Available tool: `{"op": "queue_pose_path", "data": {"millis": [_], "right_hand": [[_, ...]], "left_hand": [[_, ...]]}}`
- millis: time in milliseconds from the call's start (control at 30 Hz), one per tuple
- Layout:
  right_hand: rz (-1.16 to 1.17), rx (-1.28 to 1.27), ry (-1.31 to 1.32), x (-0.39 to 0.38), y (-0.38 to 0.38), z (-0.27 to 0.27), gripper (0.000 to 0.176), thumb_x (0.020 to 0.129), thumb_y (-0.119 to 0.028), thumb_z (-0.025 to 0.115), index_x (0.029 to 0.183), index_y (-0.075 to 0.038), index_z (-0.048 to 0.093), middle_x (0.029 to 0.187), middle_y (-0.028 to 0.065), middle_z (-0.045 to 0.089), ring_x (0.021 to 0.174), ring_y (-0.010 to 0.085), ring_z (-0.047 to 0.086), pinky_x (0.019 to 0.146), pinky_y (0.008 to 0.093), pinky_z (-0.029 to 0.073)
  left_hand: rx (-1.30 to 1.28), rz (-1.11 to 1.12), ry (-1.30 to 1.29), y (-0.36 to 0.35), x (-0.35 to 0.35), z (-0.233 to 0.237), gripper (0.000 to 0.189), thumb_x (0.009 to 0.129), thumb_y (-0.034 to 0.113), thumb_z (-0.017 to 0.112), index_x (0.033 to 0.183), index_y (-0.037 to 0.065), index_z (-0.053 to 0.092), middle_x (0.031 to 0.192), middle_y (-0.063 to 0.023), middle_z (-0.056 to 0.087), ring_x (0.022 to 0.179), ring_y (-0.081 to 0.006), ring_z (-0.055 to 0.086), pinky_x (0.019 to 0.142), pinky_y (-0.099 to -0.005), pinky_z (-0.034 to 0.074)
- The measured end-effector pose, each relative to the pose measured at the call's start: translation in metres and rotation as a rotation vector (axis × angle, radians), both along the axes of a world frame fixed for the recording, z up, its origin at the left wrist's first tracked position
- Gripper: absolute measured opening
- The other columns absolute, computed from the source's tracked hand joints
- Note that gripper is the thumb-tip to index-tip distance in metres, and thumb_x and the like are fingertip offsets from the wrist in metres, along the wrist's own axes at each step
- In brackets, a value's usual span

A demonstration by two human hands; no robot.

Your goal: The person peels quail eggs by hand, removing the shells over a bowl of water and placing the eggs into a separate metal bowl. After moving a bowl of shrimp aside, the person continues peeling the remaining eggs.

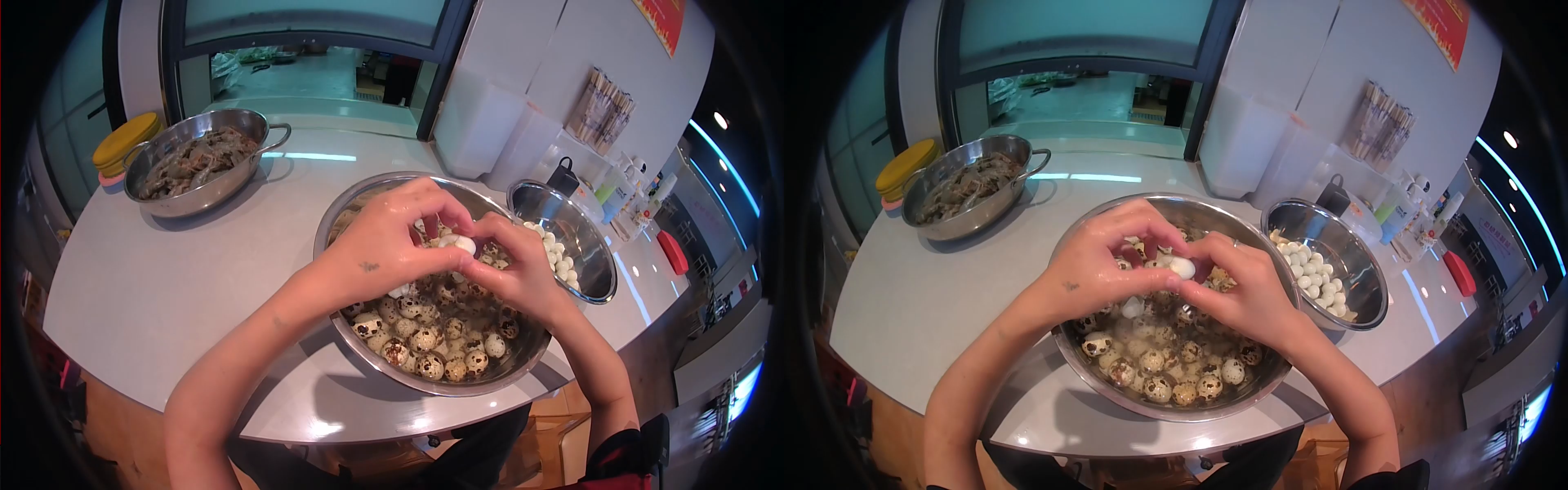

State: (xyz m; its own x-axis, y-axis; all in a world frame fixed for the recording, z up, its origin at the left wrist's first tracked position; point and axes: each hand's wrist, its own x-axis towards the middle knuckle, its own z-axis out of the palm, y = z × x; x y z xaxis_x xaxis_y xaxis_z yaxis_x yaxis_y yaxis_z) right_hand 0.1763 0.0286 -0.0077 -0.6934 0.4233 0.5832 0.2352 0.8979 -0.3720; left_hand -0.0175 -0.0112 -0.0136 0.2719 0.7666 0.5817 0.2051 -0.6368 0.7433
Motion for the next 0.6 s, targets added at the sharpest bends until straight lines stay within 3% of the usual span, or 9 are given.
{"op": "queue_pose_path", "data": {"millis": [200,600], "right_hand": [[-0.010,-0.014,0.009,-0.0006,-0.0010,-0.0002,0.027,0.069,-0.011,0.070,0.091,-0.001,0.058,0.078,0.0082,0.060,0.067,0.0162,0.058,0.061,0.0271,0.046],[0.011,-0.037,0.017,-0.0007,0.0001,-0.0002,0.027,0.068,-0.011,0.071,0.090,-0.001,0.059,0.077,0.0074,0.060,0.065,0.0154,0.058,0.061,0.0265,0.046]], "left_hand": [[0.048,0.022,0.118,0.0031,-0.0013,-0.0018,0.018,0.072,0.012,0.068,0.087,0.005,0.061,0.083,-0.0024,0.053,0.076,-0.0097,0.054,0.062,-0.0225,0.045],[-0.100,0.012,-0.032,0.0027,-0.0028,-0.0008,0.013,0.080,0.014,0.060,0.083,0.001,0.061,0.079,-0.0010,0.056,0.066,-0.0074,0.052,0.059,-0.0203,0.041]]}}
